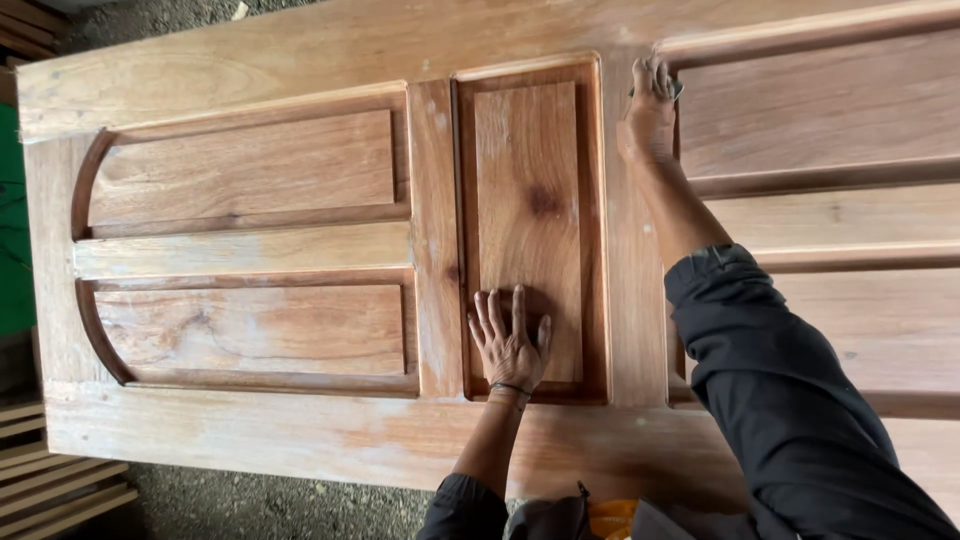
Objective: The person sands the surface of a large wooden door using a sanding block. They work systematically across the flat panels and the recessed grooves of the door, moving the sanding block back and forth to smooth the wood.
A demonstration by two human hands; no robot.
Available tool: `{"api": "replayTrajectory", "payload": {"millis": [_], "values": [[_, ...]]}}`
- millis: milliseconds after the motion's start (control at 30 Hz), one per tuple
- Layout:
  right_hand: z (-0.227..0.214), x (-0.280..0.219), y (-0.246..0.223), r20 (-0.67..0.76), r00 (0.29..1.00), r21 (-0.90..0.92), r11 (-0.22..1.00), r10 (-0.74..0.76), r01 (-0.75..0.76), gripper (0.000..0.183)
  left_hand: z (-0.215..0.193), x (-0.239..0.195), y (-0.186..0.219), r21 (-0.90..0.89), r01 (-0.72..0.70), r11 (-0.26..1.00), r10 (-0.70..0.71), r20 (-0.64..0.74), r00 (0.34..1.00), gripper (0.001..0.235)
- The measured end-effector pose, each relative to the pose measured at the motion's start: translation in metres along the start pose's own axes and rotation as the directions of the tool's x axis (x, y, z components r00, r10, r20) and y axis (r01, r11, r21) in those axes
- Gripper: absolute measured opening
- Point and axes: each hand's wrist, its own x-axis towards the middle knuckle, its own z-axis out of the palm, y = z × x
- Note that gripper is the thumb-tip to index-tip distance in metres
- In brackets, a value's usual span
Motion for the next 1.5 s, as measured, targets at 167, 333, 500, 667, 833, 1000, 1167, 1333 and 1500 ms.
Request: {"api": "replayTrajectory", "payload": {"millis": [167, 333, 500, 667, 833, 1000, 1167, 1333, 1500], "values": [[-0.043, -0.067, -0.001, 0.492, 0.788, -0.685, 0.393, -0.371, 0.613, 0.037, 0.002, 0.005, -0.001, 0.014, -0.008, 1.0, 0.008, 0.002, 1.0, 0.054], [-0.038, -0.023, 0.032, 0.512, 0.747, -0.665, 0.354, -0.424, 0.657, 0.036, -0.001, 0.005, -0.001, 0.01, 0.017, 1.0, -0.017, 0.014, 1.0, 0.052], [-0.027, -0.01, 0.007, 0.534, 0.805, -0.698, 0.401, -0.26, 0.593, 0.035, -0.002, 0.0, -0.001, -0.006, 0.045, 0.999, -0.045, 0.048, 0.998, 0.052], [-0.065, -0.164, -0.033, 0.716, 0.668, -0.601, 0.31, -0.2, 0.737, 0.075, 0.002, -0.001, -0.005, -0.014, 0.031, 0.999, -0.031, 0.042, 0.999, 0.053], [-0.094, -0.158, 0.017, 0.786, 0.607, -0.586, 0.171, -0.117, 0.792, 0.061, 0.001, 0.0, -0.006, -0.02, 0.047, 0.999, -0.046, 0.031, 0.998, 0.054], [-0.041, -0.052, 0.01, 0.765, 0.631, -0.611, 0.167, -0.13, 0.774, 0.047, 0.005, -0.002, -0.009, -0.038, 0.046, 0.998, -0.046, -0.016, 0.999, 0.053], [-0.067, -0.092, 0.03, 0.763, 0.607, -0.596, 0.12, -0.222, 0.794, 0.025, 0.014, -0.012, -0.012, 0.07, 0.051, 0.996, -0.059, 0.115, 0.992, 0.057], [-0.136, -0.262, 0.009, 0.824, 0.565, -0.551, 0.173, -0.04, 0.816, 0.047, 0.01, -0.041, -0.002, 0.278, -0.074, 0.958, -0.04, 0.382, 0.923, 0.063], [-0.204, -0.361, 0.032, 0.845, 0.526, -0.513, 0.132, -0.099, 0.848, 0.05, -0.01, -0.153, 0.026, 0.052, -0.173, 0.984, 0.154, 0.265, 0.952, 0.057]]}}
